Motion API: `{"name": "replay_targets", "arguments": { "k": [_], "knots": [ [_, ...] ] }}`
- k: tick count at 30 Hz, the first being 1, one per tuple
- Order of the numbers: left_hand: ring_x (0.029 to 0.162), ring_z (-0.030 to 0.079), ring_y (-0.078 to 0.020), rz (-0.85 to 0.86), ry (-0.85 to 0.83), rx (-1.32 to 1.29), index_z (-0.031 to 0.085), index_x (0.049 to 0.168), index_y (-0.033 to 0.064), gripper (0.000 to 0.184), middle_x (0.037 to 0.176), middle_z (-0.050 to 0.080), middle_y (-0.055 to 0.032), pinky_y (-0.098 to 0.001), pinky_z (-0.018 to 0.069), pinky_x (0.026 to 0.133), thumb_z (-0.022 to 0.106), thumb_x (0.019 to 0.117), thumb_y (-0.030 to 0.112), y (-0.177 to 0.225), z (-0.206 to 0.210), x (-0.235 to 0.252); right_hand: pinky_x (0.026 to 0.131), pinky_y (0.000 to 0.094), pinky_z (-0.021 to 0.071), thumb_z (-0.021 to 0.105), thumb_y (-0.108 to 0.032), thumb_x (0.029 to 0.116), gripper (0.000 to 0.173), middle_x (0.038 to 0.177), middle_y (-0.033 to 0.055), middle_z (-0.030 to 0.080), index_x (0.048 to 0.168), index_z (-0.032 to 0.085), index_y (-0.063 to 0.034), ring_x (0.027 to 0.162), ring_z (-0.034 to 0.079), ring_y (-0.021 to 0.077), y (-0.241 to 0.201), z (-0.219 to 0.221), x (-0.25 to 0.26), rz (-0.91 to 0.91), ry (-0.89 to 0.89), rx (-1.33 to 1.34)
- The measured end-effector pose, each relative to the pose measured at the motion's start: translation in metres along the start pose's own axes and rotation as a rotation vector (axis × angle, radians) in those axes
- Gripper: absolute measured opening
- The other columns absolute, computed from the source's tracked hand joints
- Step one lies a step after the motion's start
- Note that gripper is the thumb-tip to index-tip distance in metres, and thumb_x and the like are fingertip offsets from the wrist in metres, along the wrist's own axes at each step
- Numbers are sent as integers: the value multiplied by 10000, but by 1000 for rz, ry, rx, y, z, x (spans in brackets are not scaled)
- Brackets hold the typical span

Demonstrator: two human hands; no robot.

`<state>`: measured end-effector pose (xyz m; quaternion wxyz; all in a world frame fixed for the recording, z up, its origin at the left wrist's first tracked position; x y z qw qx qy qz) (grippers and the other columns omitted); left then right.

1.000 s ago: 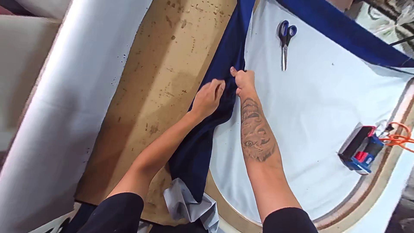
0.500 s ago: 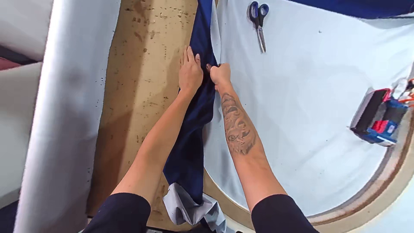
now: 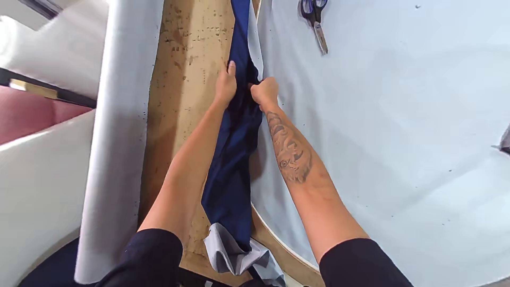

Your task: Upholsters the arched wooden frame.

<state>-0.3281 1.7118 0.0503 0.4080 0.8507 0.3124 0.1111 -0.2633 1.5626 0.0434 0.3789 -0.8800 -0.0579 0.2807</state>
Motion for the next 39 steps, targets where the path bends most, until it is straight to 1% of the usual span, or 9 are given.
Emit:
{"name": "replay_targets", "arguments": {
  "k": [8,16,21,23,26,30,33,35,39],
  "knots": [
    [1604,46,-279,210,-61,569,148,1646,39,659,1733,77,-124,-539,103,1291,190,1109,419,14,20,27,713,586,551,720,-423,824,373,1019,151,719,967,718,-79,964,708,335,-13,-17,-8,-1,-70,-184],
    [1601,59,-306,351,-54,698,149,1636,7,719,1727,102,-143,-610,126,1252,344,1023,328,23,34,-19,840,503,579,716,-252,933,303,1039,156,725,1155,715,-46,973,708,291,19,-49,-20,-287,-140,112],
    [1602,51,-305,307,-108,708,125,1655,72,650,1734,91,-105,-627,117,1252,292,1067,294,37,37,-27,1021,308,541,637,-396,990,504,1269,124,692,1344,634,-37,1171,664,160,208,-303,-71,-354,709,-92],
    [1601,67,-305,313,-91,710,163,1658,111,645,1736,114,-64,-666,181,1221,324,1056,277,40,37,-33,1204,448,363,526,-499,1023,670,1490,227,535,1489,504,-19,1405,498,311,313,-419,-94,-110,888,-319],
    [1604,24,-224,273,-54,780,346,1616,215,651,1738,76,83,-685,194,1205,452,974,204,30,32,-34,1139,684,354,328,-690,1026,838,1497,330,477,1579,365,-62,1395,464,498,402,-492,-92,143,710,-517],
    [1604,13,-199,264,-91,734,442,1561,168,522,1734,72,121,-746,141,1184,320,1055,202,22,43,-30,989,742,427,175,-642,1053,825,1262,382,616,1464,490,1,1221,579,564,382,-464,-98,221,576,-707],
    [1605,25,-199,283,-127,707,397,1588,141,547,1727,153,97,-757,74,1184,205,1100,300,23,43,-44,826,784,438,352,-331,1070,524,1029,411,651,1343,591,48,990,633,618,322,-397,-124,-91,382,-784],
    [1605,32,-204,289,-149,713,385,1592,133,562,1716,210,74,-746,10,1195,195,1099,324,20,43,-55,940,753,423,524,-148,957,468,1167,359,622,1409,605,-59,1116,587,566,294,-362,-128,-382,248,-805],
    [1603,74,-219,338,-147,716,427,1571,132,588,1696,281,37,-741,-36,1198,184,1097,379,16,45,-61,1037,740,391,714,-100,741,920,1411,360,485,1594,375,-165,1309,463,585,265,-313,-91,-597,108,-927]
  ]
}}
Point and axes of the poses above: each hand's wrist, its own x-axis towards the middle knuckle, its own z-axis out of the palm, y = z × x, the point moved 3 cm from there along x, towards the middle knuckle
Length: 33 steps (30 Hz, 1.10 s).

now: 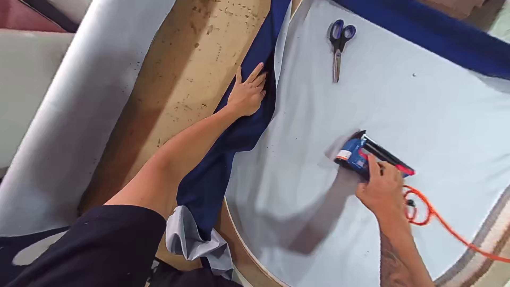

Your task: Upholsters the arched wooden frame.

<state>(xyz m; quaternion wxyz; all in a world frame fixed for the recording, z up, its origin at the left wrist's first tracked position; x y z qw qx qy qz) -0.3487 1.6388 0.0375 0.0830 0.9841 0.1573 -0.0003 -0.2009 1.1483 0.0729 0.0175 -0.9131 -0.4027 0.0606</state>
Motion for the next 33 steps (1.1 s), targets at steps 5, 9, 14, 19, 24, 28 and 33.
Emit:
{"name": "replay_targets", "arguments": {
  "k": [5,9,14,19,24,28,33],
  "knots": [
    [1602,74,-266,22,-14,-38,463,1547,133,597,1686,308,17,-789,-50,1162,153,1097,374,0,5,-2,843,729,503,730,-99,692,870,1219,299,651,1521,476,-169,1111,638,518,-44,-17,69,35,-159,54],
    [1593,120,-304,55,-43,-26,475,1526,61,625,1681,311,-60,-846,-51,1114,143,1094,368,4,3,-2,727,722,495,623,-374,909,467,961,272,708,1246,673,-56,889,690,479,-132,-80,127,32,-66,114],
    [1595,124,-287,75,-7,-42,516,1486,22,574,1675,322,-88,-743,-80,1197,199,1087,286,6,4,-4,792,516,598,681,-396,968,391,973,154,737,1157,690,-53,862,737,252,-222,-109,211,-263,44,346],
    [1580,181,-328,126,47,-102,570,1415,-42,565,1629,373,-191,-515,34,1305,274,1096,318,4,9,-3,792,666,525,608,-406,965,404,1083,171,738,1291,668,-176,998,709,388,-281,-99,257,-117,96,27],
    [1579,173,-350,90,27,-196,439,1504,-79,939,1649,309,-232,-534,8,1299,230,1020,697,5,10,-3,785,744,496,636,-441,955,610,1183,307,659,1458,488,-128,1056,647,539,-220,-49,247,124,2,-15],
    [1568,224,-343,-8,76,-296,456,1485,-95,1236,1605,381,-256,-549,-10,1297,149,855,923,13,7,-1,1058,706,376,631,-406,923,716,1399,328,523,1539,445,-93,1324,469,527,-163,-23,244,68,73,-59],
    [1453,440,-394,-83,73,-176,638,1252,-122,367,1382,613,-274,-608,54,1279,403,1058,81,41,-2,14,1188,489,383,435,-195,1046,438,1486,182,541,1437,555,-39,1426,474,323,-217,9,240,-102,304,33]
  ]
}}
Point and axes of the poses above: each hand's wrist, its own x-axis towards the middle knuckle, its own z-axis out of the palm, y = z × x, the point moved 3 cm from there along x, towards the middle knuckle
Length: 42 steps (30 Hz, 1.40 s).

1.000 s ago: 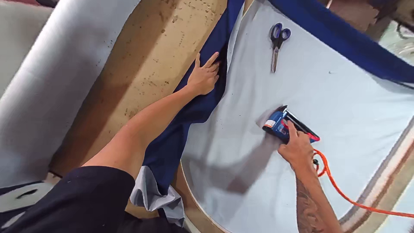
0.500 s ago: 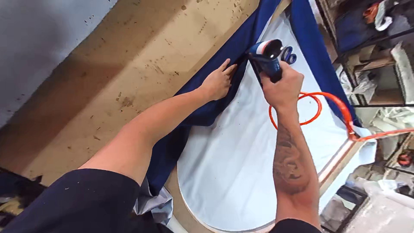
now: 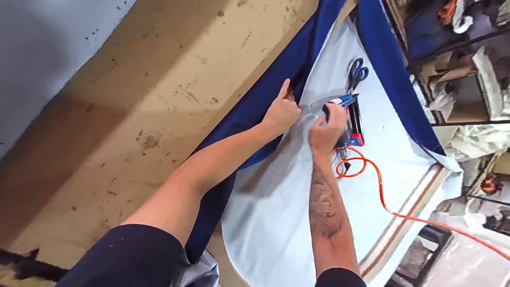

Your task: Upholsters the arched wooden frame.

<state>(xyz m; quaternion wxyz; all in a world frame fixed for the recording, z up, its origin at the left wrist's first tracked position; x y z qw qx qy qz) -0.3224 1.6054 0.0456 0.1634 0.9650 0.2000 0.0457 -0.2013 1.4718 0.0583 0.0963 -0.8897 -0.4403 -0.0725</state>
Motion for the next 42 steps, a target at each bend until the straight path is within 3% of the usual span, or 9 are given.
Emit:
{"name": "replay_targets", "arguments": {
  "k": [3,6,10,16,20,24,32,37,42],
  "knots": [
    [1161,679,-278,-59,50,-291,696,1107,-38,257,1073,750,-152,-479,228,1275,484,1040,89,-15,-23,5,1202,459,377,490,-275,1044,458,1533,178,502,1419,574,-26,1454,448,298,-17,41,-7,-2,65,126],
    [854,713,-181,-144,395,-918,690,1050,-36,266,883,723,-112,-382,587,874,536,1057,181,-46,-56,6,1238,479,329,489,-302,1042,524,1617,154,409,1509,496,-64,1515,365,296,-18,42,-11,-14,13,183],
    [743,662,-58,-106,450,-1506,637,992,14,243,786,667,11,-282,585,749,443,1091,121,-55,-77,26,1273,543,211,437,-312,1047,551,1647,104,383,1565,445,-127,1551,299,279,-18,46,-7,-175,-15,223],
    [697,641,-123,-96,162,-1235,657,917,10,322,744,644,-47,-337,559,701,478,1088,217,-16,-2,29,1294,542,144,383,-317,1066,558,1656,78,373,1566,418,-73,1567,262,255,-18,39,-12,-170,-49,279],
    [779,656,-211,-140,94,-792,667,973,20,397,810,657,-95,-444,541,766,452,1094,330,-10,0,27,1277,458,251,435,-149,1013,438,1512,94,561,1409,588,-40,1485,426,242,-12,53,-2,-114,102,333],
    [800,661,-182,-163,225,-814,670,1012,2,384,840,666,-96,-401,549,787,433,1098,292,-14,-8,23,1268,435,279,438,-137,1015,417,1487,93,585,1380,618,-49,1467,453,238,-8,51,-2,-102,121,346],
    [767,654,-177,-228,315,-725,639,1034,12,407,812,644,-87,-394,548,754,389,1113,324,-9,-5,16,1252,649,143,522,-374,996,653,1643,193,356,1538,439,-19,1562,235,380,-36,43,0,-38,-14,175],
    [894,719,-256,-220,258,-550,632,1169,4,429,932,711,-153,-466,568,841,340,1120,314,-5,-4,11,1252,657,76,417,-139,1049,533,1653,186,345,1568,403,-18,1573,215,364,-78,60,-3,-135,-45,268],
    [1038,713,-362,-173,148,-441,549,1422,27,476,1116,718,-223,-569,541,936,336,1121,329,-4,3,13,1277,595,93,307,-535,1061,679,1697,63,293,1620,348,-150,1585,205,252,-29,42,-33,-175,-144,176]
  ]
}}
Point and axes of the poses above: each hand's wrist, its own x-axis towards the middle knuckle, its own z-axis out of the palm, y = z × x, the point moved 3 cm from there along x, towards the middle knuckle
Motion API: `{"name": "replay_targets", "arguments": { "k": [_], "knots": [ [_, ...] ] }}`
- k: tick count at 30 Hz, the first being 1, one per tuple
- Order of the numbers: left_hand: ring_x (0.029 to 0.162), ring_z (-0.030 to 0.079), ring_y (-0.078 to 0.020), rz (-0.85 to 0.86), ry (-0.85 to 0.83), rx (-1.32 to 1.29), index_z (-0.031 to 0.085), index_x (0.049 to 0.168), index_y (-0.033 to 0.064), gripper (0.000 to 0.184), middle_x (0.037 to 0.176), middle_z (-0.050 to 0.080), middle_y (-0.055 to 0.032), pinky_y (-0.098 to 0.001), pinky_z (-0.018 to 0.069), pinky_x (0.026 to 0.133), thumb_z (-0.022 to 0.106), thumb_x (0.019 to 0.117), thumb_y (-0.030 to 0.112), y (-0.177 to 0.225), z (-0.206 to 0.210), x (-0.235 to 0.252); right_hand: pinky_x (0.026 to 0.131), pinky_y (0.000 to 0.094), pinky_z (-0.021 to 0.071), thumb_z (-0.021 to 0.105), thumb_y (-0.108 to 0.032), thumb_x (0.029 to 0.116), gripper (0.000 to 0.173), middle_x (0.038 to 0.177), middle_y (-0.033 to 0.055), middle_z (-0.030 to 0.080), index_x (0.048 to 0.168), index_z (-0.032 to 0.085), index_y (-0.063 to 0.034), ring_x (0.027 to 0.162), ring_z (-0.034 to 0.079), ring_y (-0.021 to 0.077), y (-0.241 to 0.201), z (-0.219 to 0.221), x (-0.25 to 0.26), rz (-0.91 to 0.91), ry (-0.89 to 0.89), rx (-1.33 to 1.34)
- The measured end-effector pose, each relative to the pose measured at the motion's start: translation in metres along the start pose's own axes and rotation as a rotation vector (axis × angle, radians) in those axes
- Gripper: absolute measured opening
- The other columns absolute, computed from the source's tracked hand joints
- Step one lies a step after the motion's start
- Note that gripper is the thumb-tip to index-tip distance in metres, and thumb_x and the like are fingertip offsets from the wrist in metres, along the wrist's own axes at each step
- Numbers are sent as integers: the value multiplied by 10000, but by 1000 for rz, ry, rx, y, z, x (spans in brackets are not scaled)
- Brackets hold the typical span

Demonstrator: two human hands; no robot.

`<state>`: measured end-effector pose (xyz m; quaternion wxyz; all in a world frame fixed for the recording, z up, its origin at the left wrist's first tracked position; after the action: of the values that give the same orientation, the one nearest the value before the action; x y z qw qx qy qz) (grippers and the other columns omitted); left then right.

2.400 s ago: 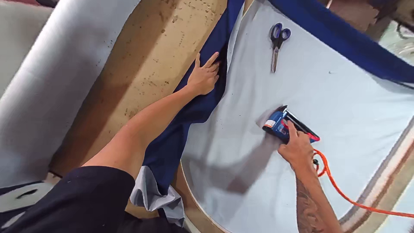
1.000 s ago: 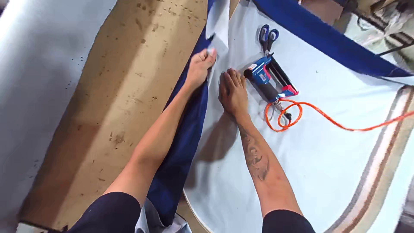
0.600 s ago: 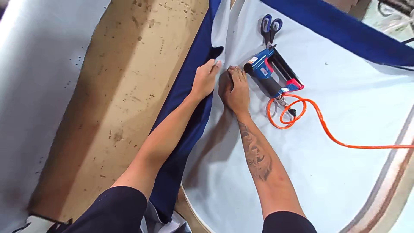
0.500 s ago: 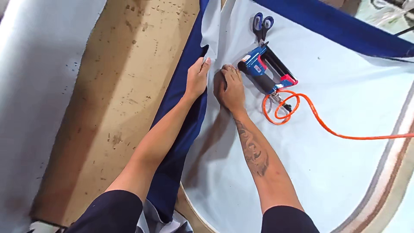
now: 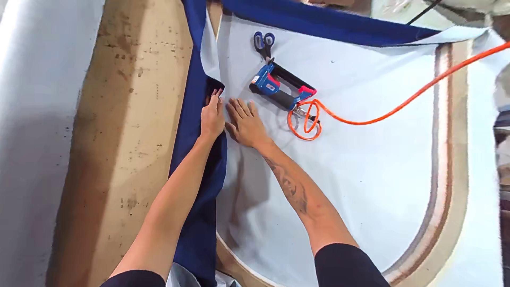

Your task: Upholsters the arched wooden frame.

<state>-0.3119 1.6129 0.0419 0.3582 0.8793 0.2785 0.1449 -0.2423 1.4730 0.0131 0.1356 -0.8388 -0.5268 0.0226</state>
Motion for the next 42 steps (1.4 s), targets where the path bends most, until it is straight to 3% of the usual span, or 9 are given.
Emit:
{"name": "replay_targets", "arguments": {
  "k": [7,11,14,17,20,26,29,33,42],
  "knots": [
    [1399,484,-444,56,-108,102,529,1460,48,523,1516,522,-198,-662,413,1096,285,1123,364,1,7,-1,1304,502,154,316,-515,1084,684,1701,100,272,1614,339,-83,1589,195,238,55,-38,-191,305,31,-85],
    [1449,433,-420,28,-65,98,534,1454,40,527,1559,485,-169,-621,385,1141,281,1124,364,0,7,-3,1112,440,501,482,-276,1062,433,1382,140,660,1386,623,-26,1304,622,269,41,-64,-237,346,233,-72],
    [1383,509,-433,-2,-69,108,546,1436,36,536,1455,574,-218,-624,421,1103,289,1120,383,5,7,-2,695,411,622,524,-204,1038,353,1132,163,740,1298,667,-12,885,752,271,36,-96,-195,375,374,-89],
    [1244,610,-449,32,-129,138,531,1446,55,518,1361,629,-231,-667,484,996,299,1115,379,2,7,-2,1005,480,544,553,-258,1034,476,1393,230,578,1449,537,-25,1263,599,358,47,-111,-120,383,259,-27],
    [1500,388,-311,133,-125,147,474,1521,55,516,1593,457,-119,-521,291,1242,309,1119,333,-1,12,-2,1139,652,375,677,-362,974,749,1488,351,448,1561,375,-8,1406,413,526,73,-104,-57,458,117,-6],
    [1537,322,-195,186,-105,159,565,1452,72,443,1615,435,-66,-452,179,1297,426,1083,273,-9,23,5,1004,787,382,767,-326,899,832,1330,402,545,1554,357,-17,1214,526,618,118,-95,-2,439,-123,1],
    [1549,296,-194,242,-102,134,563,1448,70,425,1615,435,-69,-477,146,1296,360,1095,193,-8,30,3,766,769,494,797,-163,763,945,1195,345,629,1568,304,-140,1020,643,558,126,-110,20,488,-247,60],
    [1557,274,-197,299,-115,83,570,1438,53,456,1623,425,-58,-483,128,1295,355,1036,30,-12,31,4,744,720,497,684,-382,904,461,1024,253,701,1242,675,-70,914,679,454,74,-158,43,450,-151,6],
    [1419,506,-264,524,-103,42,639,1339,4,409,1435,617,-133,-409,300,1244,369,1032,14,-7,32,-10,654,596,539,650,-452,937,374,844,142,718,1037,701,-95,790,719,338,-42,-125,75,-81,-141,-125]
  ]
}}
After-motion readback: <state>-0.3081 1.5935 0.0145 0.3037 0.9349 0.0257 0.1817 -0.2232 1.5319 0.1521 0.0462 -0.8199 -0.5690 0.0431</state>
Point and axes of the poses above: each hand's wrist, its own x-axis towards the middle knuckle, its own z-axis out of the palm, y = z × x, the point moved 3 cm from there along x, towards the middle knuckle
